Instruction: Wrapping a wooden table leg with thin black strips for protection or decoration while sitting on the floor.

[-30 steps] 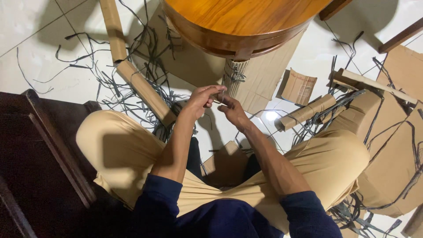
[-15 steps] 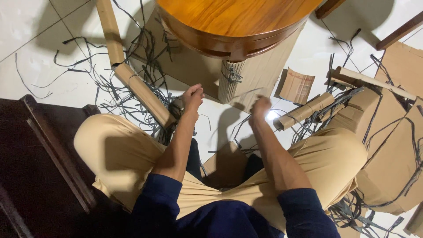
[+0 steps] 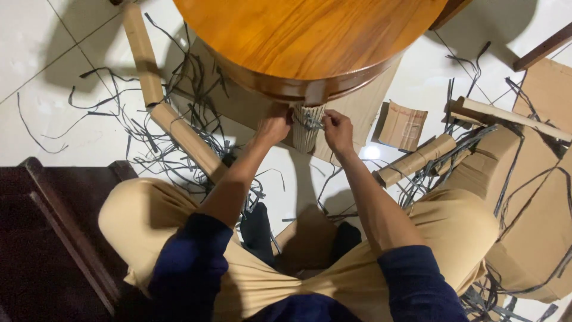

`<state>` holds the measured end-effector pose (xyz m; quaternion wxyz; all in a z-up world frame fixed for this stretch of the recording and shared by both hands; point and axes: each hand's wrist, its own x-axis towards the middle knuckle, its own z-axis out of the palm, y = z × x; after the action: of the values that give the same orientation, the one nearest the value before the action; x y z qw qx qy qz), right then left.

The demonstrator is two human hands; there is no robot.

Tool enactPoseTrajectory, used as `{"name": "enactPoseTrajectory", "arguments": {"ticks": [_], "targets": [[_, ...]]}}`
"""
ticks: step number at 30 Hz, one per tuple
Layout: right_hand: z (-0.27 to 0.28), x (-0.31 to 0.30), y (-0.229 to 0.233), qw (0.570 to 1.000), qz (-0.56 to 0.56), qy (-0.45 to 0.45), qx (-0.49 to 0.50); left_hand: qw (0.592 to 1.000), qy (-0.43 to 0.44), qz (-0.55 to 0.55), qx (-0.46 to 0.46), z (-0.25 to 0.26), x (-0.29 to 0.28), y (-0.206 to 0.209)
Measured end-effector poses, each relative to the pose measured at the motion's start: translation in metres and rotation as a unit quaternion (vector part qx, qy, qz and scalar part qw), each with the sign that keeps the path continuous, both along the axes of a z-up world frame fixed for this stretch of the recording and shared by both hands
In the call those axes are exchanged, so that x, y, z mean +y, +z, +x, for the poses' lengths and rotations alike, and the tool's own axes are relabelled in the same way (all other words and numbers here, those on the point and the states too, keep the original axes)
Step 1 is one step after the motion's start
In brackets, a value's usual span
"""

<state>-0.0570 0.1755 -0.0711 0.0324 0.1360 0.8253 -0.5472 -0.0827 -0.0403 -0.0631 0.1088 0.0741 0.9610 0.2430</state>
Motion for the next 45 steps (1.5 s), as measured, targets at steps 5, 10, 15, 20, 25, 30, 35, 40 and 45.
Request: {"name": "enactPoseTrajectory", "arguments": {"ticks": [5,10,15,20,25,30,35,40,45], "targets": [[-0.009,-0.007,0.01,0.995,-0.086,0.041,-0.016,0.949,0.094,-0.025,-0.3,-0.02,-0.02,-0.161],[-0.009,-0.004,0.015,0.989,-0.127,0.072,-0.026,0.951,0.088,-0.011,-0.298,-0.012,-0.022,-0.17],[-0.006,0.002,0.006,0.998,-0.051,0.022,-0.002,0.955,0.187,0.059,-0.223,-0.006,-0.017,-0.168],[0.023,-0.003,0.025,0.999,-0.03,-0.027,0.019,0.965,0.185,0.175,-0.068,0.036,0.001,0.066],[0.061,-0.015,0.035,0.99,-0.084,-0.014,0.115,0.96,0.197,0.197,0.01,0.061,-0.002,0.03],[0.093,-0.022,0.066,0.987,-0.119,0.013,0.108,0.957,0.215,0.185,0.059,0.092,0.015,0.004],[0.097,-0.016,0.049,0.988,-0.035,0.045,0.142,0.948,0.225,0.21,0.086,0.11,0.02,0.008],[0.103,-0.021,0.065,0.98,0.074,0.07,0.171,0.939,0.231,0.236,0.093,0.12,0.017,-0.004],[0.102,-0.027,0.084,0.937,0.194,0.135,0.258,0.941,0.253,0.218,0.056,0.129,0.022,0.014]]}}
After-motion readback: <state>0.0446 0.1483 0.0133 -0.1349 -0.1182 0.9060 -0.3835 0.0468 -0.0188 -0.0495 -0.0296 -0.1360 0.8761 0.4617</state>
